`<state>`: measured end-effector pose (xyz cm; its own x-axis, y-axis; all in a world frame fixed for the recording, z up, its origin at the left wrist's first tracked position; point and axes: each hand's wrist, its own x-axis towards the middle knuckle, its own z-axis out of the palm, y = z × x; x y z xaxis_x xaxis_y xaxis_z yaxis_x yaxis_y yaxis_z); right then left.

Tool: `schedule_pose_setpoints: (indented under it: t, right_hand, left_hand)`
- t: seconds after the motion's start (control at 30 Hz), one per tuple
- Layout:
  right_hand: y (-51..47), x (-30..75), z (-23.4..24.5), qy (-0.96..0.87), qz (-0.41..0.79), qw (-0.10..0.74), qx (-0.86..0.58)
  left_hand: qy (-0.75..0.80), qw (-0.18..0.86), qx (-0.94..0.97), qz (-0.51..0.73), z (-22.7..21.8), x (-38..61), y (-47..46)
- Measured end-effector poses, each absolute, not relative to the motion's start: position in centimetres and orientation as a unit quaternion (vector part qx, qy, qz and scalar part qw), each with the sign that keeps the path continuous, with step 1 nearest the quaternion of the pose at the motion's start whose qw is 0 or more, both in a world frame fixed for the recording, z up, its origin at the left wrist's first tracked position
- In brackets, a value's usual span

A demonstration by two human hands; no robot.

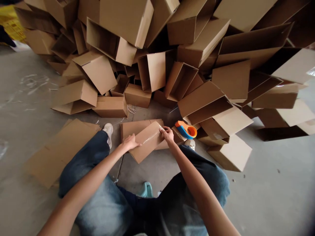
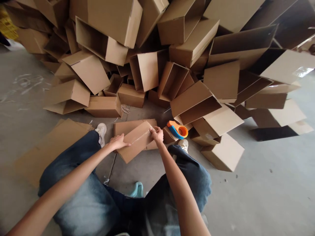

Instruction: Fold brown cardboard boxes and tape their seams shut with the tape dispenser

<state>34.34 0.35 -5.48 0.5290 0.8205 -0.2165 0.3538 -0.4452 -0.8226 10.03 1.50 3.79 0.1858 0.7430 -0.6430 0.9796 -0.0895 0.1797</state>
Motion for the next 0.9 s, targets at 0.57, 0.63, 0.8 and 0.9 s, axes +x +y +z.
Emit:
schedule_pose_setpoints:
  t: [0.57,0.63,0.8,0.9]
  right_hand:
    - [-1.2,30.8,-1.0,-0.541,0.203,0.177,-0.796]
    - [-1.8,29.4,-0.7,-0.570,0.204,0.149,-0.782]
    - [-3.7,26.3,-1.7,-0.574,0.181,0.107,-0.792]
    - [-4.4,25.3,-2.8,-0.572,0.155,0.091,-0.801]
  left_hand:
    - [0.557,0.306,0.730,-0.253,2.7,10.5,2.1]
    - [0.563,0.310,0.722,-0.255,2.7,10.6,2.2]
    - [0.576,0.324,0.714,-0.231,1.7,10.4,2.3]
    - [0.577,0.328,0.714,-0.222,1.1,10.2,2.4]
